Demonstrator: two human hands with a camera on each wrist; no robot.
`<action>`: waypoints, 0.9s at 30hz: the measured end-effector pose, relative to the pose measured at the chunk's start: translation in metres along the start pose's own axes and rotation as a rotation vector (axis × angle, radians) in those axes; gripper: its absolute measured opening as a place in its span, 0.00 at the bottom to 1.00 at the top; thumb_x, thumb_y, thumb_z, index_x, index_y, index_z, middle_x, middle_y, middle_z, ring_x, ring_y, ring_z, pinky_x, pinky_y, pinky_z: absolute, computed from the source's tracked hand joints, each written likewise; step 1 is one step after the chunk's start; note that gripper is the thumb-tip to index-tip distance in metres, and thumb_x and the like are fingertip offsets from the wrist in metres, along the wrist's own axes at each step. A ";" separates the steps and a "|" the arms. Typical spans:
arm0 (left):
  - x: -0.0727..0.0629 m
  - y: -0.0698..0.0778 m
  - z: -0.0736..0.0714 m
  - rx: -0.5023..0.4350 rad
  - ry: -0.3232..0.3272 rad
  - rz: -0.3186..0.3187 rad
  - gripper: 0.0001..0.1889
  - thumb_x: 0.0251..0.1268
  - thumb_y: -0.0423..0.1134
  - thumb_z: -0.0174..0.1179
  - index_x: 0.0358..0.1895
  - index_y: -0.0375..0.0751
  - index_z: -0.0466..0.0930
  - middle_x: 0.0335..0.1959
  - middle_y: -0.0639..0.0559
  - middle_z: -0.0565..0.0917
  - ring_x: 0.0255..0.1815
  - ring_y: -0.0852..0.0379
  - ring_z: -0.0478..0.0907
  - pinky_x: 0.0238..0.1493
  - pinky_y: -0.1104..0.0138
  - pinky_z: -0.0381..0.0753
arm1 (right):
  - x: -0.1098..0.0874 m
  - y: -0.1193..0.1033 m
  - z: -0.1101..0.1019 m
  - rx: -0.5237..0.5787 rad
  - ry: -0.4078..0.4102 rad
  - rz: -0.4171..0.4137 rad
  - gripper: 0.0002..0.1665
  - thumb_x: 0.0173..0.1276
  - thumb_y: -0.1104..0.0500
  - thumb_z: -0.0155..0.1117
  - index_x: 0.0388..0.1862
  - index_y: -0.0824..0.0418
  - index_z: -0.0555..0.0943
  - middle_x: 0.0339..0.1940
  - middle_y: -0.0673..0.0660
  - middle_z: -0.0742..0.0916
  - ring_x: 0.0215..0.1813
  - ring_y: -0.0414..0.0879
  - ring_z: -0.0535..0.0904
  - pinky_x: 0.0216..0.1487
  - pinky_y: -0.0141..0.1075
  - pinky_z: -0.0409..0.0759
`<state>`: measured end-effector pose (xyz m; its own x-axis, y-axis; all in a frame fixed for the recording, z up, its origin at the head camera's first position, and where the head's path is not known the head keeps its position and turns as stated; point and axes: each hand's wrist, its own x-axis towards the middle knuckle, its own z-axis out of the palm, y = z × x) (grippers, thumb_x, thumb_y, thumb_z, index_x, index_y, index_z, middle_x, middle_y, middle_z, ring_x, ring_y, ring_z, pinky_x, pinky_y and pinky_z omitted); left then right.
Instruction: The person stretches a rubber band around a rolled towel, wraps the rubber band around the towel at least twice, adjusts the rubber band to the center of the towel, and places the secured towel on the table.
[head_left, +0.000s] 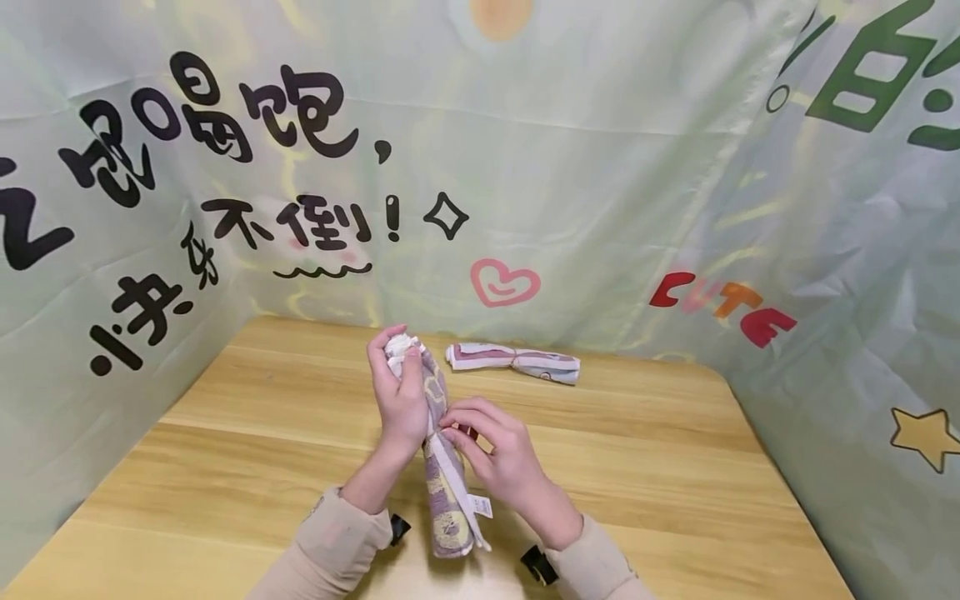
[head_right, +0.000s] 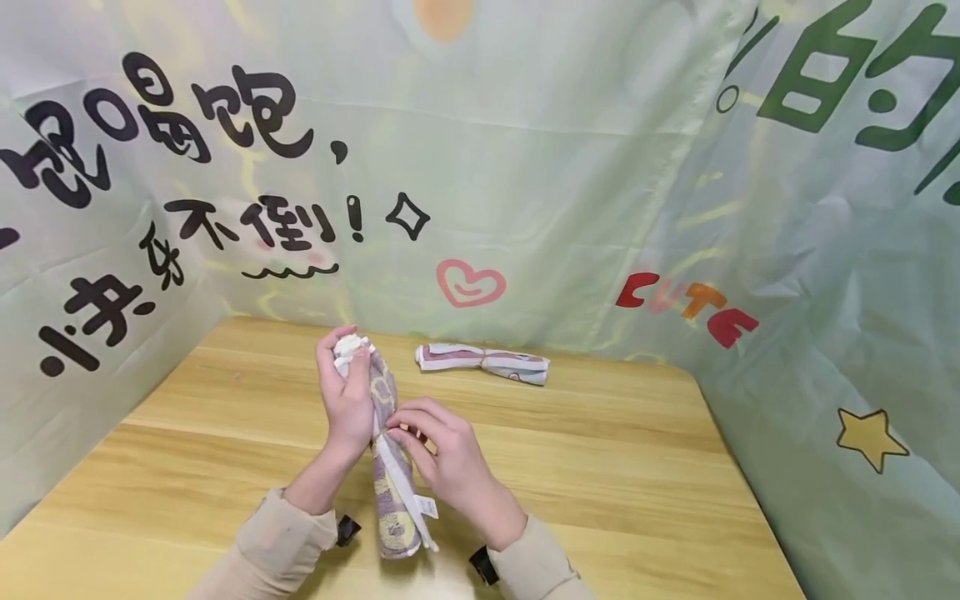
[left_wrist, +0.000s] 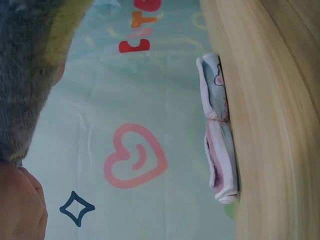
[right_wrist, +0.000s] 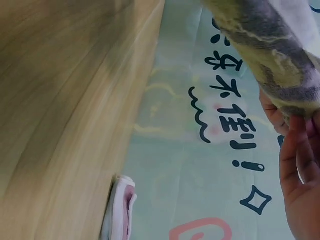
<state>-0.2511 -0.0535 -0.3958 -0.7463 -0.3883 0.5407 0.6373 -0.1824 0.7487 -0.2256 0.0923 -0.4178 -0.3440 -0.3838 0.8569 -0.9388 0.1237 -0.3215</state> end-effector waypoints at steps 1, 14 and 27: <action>0.000 0.000 0.000 -0.003 0.005 -0.001 0.16 0.79 0.27 0.45 0.64 0.31 0.62 0.39 0.46 0.74 0.34 0.59 0.75 0.28 0.73 0.79 | 0.000 0.000 0.000 -0.002 -0.003 0.004 0.14 0.63 0.74 0.72 0.47 0.65 0.86 0.44 0.59 0.88 0.33 0.43 0.83 0.37 0.23 0.82; 0.007 0.006 -0.003 -0.012 0.058 -0.054 0.15 0.77 0.27 0.44 0.63 0.34 0.64 0.38 0.48 0.72 0.31 0.61 0.72 0.28 0.74 0.76 | -0.006 0.000 0.008 0.078 -0.121 0.021 0.09 0.70 0.70 0.68 0.46 0.63 0.81 0.40 0.55 0.86 0.36 0.43 0.81 0.41 0.24 0.82; 0.008 0.011 -0.006 -0.043 0.073 -0.069 0.16 0.76 0.27 0.44 0.63 0.33 0.64 0.39 0.48 0.72 0.33 0.61 0.72 0.30 0.75 0.76 | -0.002 -0.003 0.011 0.096 -0.077 0.014 0.05 0.72 0.67 0.67 0.43 0.63 0.80 0.43 0.58 0.83 0.36 0.45 0.81 0.38 0.26 0.83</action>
<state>-0.2489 -0.0643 -0.3850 -0.7736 -0.4383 0.4577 0.5938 -0.2490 0.7651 -0.2215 0.0823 -0.4233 -0.3509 -0.4521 0.8200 -0.9268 0.0426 -0.3731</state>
